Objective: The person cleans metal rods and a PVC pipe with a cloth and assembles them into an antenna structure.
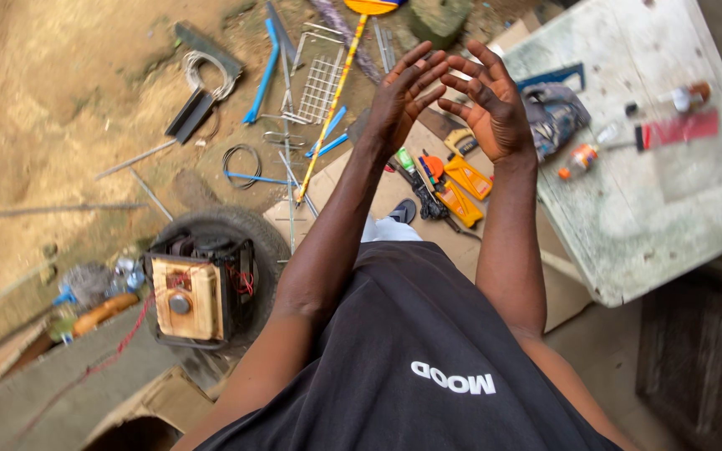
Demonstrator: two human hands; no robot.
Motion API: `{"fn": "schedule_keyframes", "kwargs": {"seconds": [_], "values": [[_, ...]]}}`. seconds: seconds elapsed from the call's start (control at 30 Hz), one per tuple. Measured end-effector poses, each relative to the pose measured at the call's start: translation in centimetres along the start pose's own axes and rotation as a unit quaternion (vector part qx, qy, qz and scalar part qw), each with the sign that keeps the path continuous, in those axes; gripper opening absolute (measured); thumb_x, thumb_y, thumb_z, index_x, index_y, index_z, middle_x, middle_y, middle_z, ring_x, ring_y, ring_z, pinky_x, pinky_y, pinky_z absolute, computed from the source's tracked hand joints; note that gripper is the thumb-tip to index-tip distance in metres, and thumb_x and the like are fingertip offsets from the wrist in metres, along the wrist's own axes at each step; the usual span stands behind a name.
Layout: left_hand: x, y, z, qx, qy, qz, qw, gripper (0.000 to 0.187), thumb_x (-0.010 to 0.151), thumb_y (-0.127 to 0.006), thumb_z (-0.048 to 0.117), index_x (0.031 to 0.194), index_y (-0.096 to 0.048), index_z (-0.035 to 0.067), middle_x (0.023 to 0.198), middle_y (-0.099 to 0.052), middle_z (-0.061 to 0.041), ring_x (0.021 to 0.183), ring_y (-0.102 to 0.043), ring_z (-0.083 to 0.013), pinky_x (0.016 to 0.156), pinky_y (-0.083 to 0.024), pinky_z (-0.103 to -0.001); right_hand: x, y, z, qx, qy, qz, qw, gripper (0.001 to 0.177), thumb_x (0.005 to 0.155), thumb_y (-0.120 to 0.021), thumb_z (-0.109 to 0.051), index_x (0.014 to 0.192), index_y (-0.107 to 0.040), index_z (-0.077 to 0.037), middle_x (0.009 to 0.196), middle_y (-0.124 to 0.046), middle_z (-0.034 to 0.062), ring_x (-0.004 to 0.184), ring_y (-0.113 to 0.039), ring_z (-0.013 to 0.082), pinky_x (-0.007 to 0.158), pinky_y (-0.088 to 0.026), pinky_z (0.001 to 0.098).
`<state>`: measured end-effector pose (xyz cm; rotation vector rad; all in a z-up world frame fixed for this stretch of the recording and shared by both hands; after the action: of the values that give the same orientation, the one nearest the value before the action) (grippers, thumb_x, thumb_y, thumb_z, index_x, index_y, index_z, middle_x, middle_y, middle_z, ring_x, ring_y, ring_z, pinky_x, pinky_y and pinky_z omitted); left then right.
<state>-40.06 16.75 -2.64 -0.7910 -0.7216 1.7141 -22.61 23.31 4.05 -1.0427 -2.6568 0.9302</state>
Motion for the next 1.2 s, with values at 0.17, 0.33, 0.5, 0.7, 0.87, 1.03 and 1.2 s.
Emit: {"fn": "schedule_keyframes", "kwargs": {"seconds": [0.17,0.33,0.5,0.7,0.87,1.03,1.2], "values": [[-1.9,4.4,2.6,-0.021,-0.057,0.053,0.997,0.055,0.105,-0.064,0.026,0.153,-0.046,0.006,0.149,-0.057,-0.016,0.135,-0.058,-0.0246,0.109,-0.054,-0.041,4.3,-2.9,2.7,-0.015,-0.062,-0.055,0.996,0.076,0.1,-0.079,-0.023,0.161,-0.036,-0.01,0.151,-0.053,0.0152,0.138,-0.058,0.0269,0.113,-0.055,0.0493],[-3.5,9.3,4.7,-0.023,-0.085,0.1,0.991,0.054,0.106,-0.063,0.026,0.154,-0.046,0.007,0.148,-0.058,-0.016,0.136,-0.058,-0.0242,0.11,-0.054,-0.042,7.7,-6.0,6.6,-0.047,-0.108,-0.069,0.991,0.075,0.101,-0.079,-0.022,0.162,-0.037,-0.009,0.15,-0.053,0.0137,0.137,-0.058,0.0259,0.112,-0.056,0.0482],[-3.8,13.4,6.9,-0.042,-0.085,0.132,0.987,0.052,0.106,-0.061,0.025,0.153,-0.046,0.007,0.147,-0.058,-0.016,0.134,-0.059,-0.0243,0.107,-0.056,-0.043,10.5,-8.6,9.6,-0.054,-0.144,-0.071,0.986,0.077,0.098,-0.079,-0.021,0.16,-0.037,-0.007,0.148,-0.054,0.0128,0.136,-0.058,0.0252,0.111,-0.058,0.0469],[-5.7,19.4,8.2,-0.091,-0.083,0.15,0.981,0.05,0.107,-0.059,0.023,0.152,-0.046,0.007,0.147,-0.058,-0.015,0.133,-0.059,-0.0247,0.105,-0.056,-0.04,13.7,-10.5,15.3,-0.074,-0.204,-0.061,0.974,0.074,0.098,-0.076,-0.022,0.159,-0.037,-0.007,0.146,-0.056,0.0134,0.133,-0.06,0.0243,0.108,-0.056,0.0468],[-10.4,27.1,7.3,-0.105,-0.088,0.178,0.974,0.046,0.109,-0.054,0.023,0.151,-0.048,0.004,0.148,-0.059,-0.015,0.135,-0.06,-0.0238,0.11,-0.053,-0.04,15.8,-11.1,24.8,-0.089,-0.288,-0.035,0.953,0.07,0.095,-0.076,-0.021,0.155,-0.042,-0.007,0.141,-0.058,0.0135,0.125,-0.062,0.0252,0.101,-0.057,0.0467],[-15.7,34.7,2.9,-0.177,-0.12,0.269,0.939,0.045,0.108,-0.056,0.021,0.148,-0.049,0.002,0.146,-0.058,-0.017,0.133,-0.06,-0.027,0.11,-0.052,-0.043,15.8,-10.9,34.3,-0.127,-0.39,-0.051,0.911,0.066,0.094,-0.074,-0.022,0.153,-0.045,-0.009,0.137,-0.06,0.0114,0.122,-0.063,0.0226,0.097,-0.057,0.0425],[-19.8,40.5,-1.9,-0.214,-0.145,0.356,0.898,0.046,0.106,-0.057,0.021,0.147,-0.049,0.001,0.145,-0.059,-0.018,0.129,-0.062,-0.0281,0.109,-0.052,-0.044,15.9,-9.9,43.2,-0.152,-0.463,-0.101,0.867,0.061,0.096,-0.071,-0.022,0.151,-0.047,-0.009,0.133,-0.063,0.0102,0.119,-0.064,0.0216,0.093,-0.056,0.0395]]}}
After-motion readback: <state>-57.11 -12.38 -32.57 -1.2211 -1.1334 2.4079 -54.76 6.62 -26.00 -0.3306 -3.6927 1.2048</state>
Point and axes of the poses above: each hand's wrist, its own x-axis towards the middle knuckle, its own y-axis out of the back of the hand, z = x × y, the point moved 2 cm from there along x, towards the middle knuckle
